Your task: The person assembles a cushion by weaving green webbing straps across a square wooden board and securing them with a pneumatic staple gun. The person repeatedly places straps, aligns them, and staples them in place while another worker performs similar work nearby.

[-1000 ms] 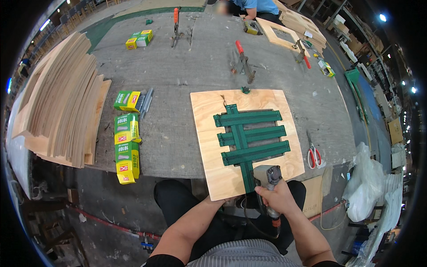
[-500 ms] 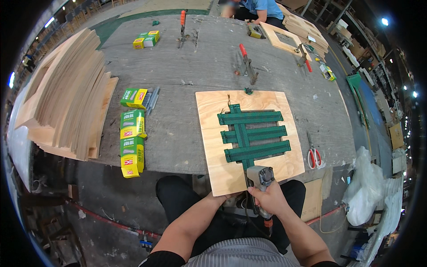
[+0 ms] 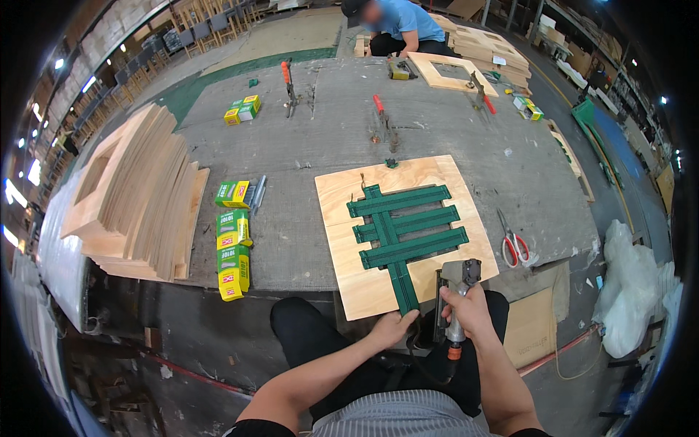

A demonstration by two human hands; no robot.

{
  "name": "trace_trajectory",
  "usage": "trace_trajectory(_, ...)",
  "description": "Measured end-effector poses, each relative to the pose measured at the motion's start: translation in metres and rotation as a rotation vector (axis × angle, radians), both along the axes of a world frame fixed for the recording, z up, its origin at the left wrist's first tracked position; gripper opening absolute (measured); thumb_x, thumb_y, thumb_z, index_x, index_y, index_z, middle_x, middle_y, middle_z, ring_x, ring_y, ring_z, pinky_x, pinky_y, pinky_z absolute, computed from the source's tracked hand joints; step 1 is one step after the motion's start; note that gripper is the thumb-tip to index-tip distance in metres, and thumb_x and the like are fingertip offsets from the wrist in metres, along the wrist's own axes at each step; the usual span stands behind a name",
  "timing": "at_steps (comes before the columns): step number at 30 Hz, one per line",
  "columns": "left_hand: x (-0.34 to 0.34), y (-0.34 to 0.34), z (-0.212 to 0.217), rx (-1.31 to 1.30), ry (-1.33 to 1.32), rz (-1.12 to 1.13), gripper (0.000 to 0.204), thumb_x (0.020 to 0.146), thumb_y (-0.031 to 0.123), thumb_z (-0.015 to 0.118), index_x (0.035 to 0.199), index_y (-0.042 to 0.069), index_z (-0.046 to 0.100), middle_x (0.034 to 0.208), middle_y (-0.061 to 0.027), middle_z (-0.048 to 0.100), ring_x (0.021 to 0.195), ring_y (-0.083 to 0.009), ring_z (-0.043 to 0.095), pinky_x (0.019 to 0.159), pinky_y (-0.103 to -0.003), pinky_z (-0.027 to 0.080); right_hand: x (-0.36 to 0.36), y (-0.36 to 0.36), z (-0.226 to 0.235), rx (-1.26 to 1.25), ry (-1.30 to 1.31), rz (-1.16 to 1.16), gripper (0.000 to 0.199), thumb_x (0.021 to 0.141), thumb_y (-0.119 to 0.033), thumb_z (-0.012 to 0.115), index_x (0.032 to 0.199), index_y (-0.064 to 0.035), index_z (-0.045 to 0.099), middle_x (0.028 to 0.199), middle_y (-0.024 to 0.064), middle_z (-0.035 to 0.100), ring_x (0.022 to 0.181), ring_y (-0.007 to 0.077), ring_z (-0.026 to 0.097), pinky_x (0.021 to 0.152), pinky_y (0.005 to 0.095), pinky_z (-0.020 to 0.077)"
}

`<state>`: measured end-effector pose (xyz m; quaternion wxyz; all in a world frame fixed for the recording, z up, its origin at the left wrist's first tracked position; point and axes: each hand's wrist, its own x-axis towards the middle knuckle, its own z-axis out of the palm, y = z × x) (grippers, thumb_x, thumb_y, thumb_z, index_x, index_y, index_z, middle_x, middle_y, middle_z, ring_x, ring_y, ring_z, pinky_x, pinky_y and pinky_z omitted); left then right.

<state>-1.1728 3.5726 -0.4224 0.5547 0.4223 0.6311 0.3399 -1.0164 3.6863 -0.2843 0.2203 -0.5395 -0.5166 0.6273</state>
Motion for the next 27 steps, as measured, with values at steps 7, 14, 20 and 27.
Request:
trace_trajectory(7, 0.012, -0.015, 0.089, 0.075, -0.510, 0.218, 0.033, 0.110, 0.027, 0.055, 0.122, -0.001, 0.068, 0.112, -0.0095, 0.074, 0.102, -0.0167, 0.069, 0.091, -0.033, 0.056, 0.009, 0.002, -0.009, -0.027, 0.036, 0.010, 0.028, 0.095, -0.012, 0.074, 0.116, -0.0021, 0.059, 0.084, 0.0048, 0.064, 0.053, 0.0131, 0.060, 0.044, 0.0282, 0.0460)
trace_trajectory(14, -0.099, 0.081, 0.126, -0.108, -0.457, 0.398, 0.043, 0.109, 0.039, 0.053, 0.117, -0.001, 0.067, 0.102, -0.0124, 0.076, 0.080, -0.0203, 0.070, 0.071, -0.036, 0.058, -0.017, -0.002, 0.014, -0.054, 0.021, 0.141, 0.024, 0.098, -0.015, 0.071, 0.115, -0.0035, 0.059, 0.082, 0.0028, 0.062, 0.055, 0.0114, 0.060, 0.046, 0.0282, 0.0468)
trace_trajectory(20, -0.114, 0.115, 0.094, -0.171, -0.457, 0.380, 0.044, 0.111, 0.038, 0.050, 0.118, -0.002, 0.068, 0.104, -0.0138, 0.078, 0.087, -0.0204, 0.071, 0.076, -0.034, 0.058, -0.038, 0.000, 0.011, -0.066, 0.015, 0.253, 0.030, 0.097, -0.017, 0.073, 0.116, -0.0009, 0.055, 0.079, 0.0031, 0.062, 0.055, 0.0112, 0.060, 0.045, 0.0276, 0.0463)
trace_trajectory(27, -0.113, 0.118, 0.096, -0.218, -0.483, 0.301, 0.047, 0.111, 0.037, 0.050, 0.119, -0.005, 0.068, 0.105, -0.0146, 0.078, 0.096, -0.0209, 0.072, 0.085, -0.033, 0.058, -0.049, 0.000, 0.021, -0.053, -0.126, 0.320, 0.029, 0.096, -0.018, 0.073, 0.114, 0.0004, 0.058, 0.076, 0.0024, 0.063, 0.054, 0.0103, 0.059, 0.046, 0.0274, 0.0463)
